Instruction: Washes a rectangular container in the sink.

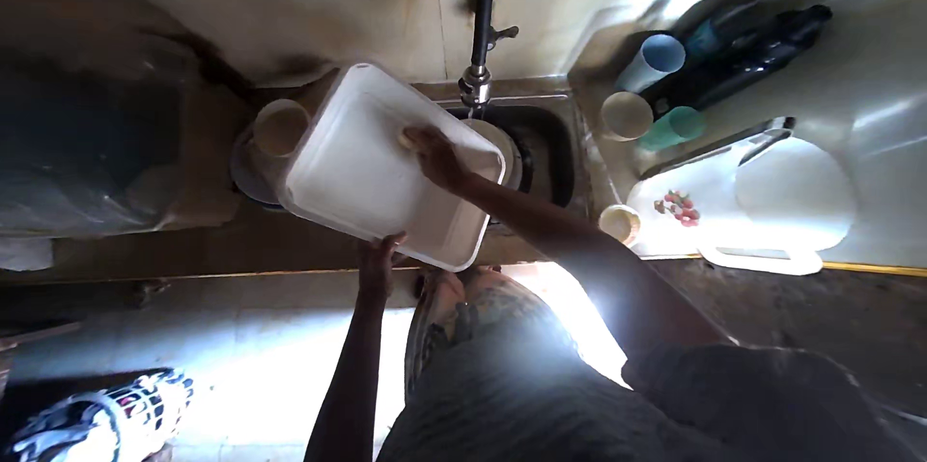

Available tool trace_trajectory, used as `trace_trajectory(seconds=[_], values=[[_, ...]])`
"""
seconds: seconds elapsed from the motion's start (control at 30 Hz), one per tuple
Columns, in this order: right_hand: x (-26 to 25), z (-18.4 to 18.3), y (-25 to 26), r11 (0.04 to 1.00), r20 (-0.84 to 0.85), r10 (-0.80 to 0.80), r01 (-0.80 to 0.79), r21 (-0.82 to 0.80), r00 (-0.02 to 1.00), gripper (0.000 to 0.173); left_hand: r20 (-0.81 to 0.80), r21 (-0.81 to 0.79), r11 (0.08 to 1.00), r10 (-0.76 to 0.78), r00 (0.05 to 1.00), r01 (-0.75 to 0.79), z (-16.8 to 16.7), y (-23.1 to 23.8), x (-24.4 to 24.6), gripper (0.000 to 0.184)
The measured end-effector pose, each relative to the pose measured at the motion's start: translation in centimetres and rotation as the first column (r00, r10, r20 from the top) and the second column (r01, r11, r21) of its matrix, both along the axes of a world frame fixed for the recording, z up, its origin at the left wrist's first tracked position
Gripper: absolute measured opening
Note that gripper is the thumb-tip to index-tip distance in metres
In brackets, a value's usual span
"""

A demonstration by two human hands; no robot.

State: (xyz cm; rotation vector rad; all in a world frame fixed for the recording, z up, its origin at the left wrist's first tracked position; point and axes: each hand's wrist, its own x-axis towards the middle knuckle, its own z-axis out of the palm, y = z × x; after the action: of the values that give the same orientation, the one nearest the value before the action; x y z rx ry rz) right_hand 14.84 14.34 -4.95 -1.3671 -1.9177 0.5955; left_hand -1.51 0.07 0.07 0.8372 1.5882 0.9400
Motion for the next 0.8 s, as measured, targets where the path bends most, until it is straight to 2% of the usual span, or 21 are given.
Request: trace_trajectory(seconds=[0.07, 0.1, 0.17, 0.23, 0.3, 0.33, 0.37, 0.43, 0.47, 0.53, 0.63, 0.73, 0.8], values=[[-2.3, 2.1, 0.3, 0.997, -0.023, -0.042, 0.043, 0.061, 0.999, 0.047, -0.026, -0.021, 0.997, -0.081, 0.996, 0.081, 0.4, 0.1, 0.4, 0.026], [-3.4, 2.6, 0.1, 0.996, -0.020, -0.014, 0.016, 0.092, 1.000, 0.047, -0.036, -0.015, 0.993, -0.116, 0.993, 0.115, 0.4, 0.1, 0.6, 0.026], [-5.2, 2.8, -1.2, 0.962, 0.026, 0.157, -0.159, 0.222, 0.987, 0.041, -0.048, 0.006, 0.988, -0.156, 0.987, 0.156, 0.3, 0.2, 0.5, 0.027], [-6.0, 2.9, -2.3, 0.841, 0.115, 0.373, -0.388, 0.376, 0.920, 0.033, -0.049, 0.004, 0.989, -0.144, 0.988, 0.145, 0.5, 0.4, 0.5, 0.029], [-5.4, 2.8, -1.3, 0.767, 0.202, 0.432, -0.476, 0.431, 0.879, 0.033, -0.047, 0.021, 0.995, -0.096, 0.994, 0.097, 0.5, 0.1, 0.6, 0.032], [-4.9, 2.4, -0.4, 0.779, 0.210, 0.401, -0.452, 0.434, 0.892, 0.036, -0.055, 0.044, 0.996, -0.071, 0.996, 0.074, 0.3, -0.2, 0.4, 0.031], [-4.3, 2.1, 0.6, 0.823, 0.203, 0.340, -0.395, 0.409, 0.918, 0.038, -0.056, 0.060, 0.996, -0.057, 0.997, 0.061, 0.0, -0.5, 0.2, 0.032], [-3.2, 3.3, 2.2, 0.947, 0.100, 0.235, -0.251, 0.199, 0.967, 0.037, -0.029, 0.052, 0.997, -0.060, 0.998, 0.061, -0.3, -0.7, -0.1, 0.036], [-3.2, 3.8, 2.7, 0.980, 0.009, 0.178, -0.178, 0.086, 0.984, 0.034, -0.008, 0.022, 0.998, -0.063, 0.998, 0.063, -0.3, -0.7, -0.1, 0.037], [-3.8, 5.0, 2.4, 0.987, -0.175, 0.081, -0.103, -0.124, 0.981, 0.027, -0.002, -0.045, 0.995, -0.087, 0.996, 0.087, 0.0, -0.4, -0.3, 0.032], [-5.1, 8.4, 0.1, 0.911, -0.378, -0.005, -0.151, -0.383, 0.926, 0.031, -0.025, -0.097, 0.986, -0.137, 0.990, 0.134, -0.2, 0.2, -0.6, 0.026], [-6.3, 9.6, -1.7, 0.901, -0.527, -0.017, -0.215, -0.376, 0.850, 0.029, -0.041, -0.059, 0.981, -0.188, 0.981, 0.185, 0.1, 0.7, -0.6, 0.022], [-6.7, 10.2, -2.9, 0.915, -0.501, 0.075, -0.260, -0.310, 0.862, 0.029, -0.023, -0.036, 0.984, -0.176, 0.984, 0.175, 0.2, 0.9, -0.1, 0.021]])
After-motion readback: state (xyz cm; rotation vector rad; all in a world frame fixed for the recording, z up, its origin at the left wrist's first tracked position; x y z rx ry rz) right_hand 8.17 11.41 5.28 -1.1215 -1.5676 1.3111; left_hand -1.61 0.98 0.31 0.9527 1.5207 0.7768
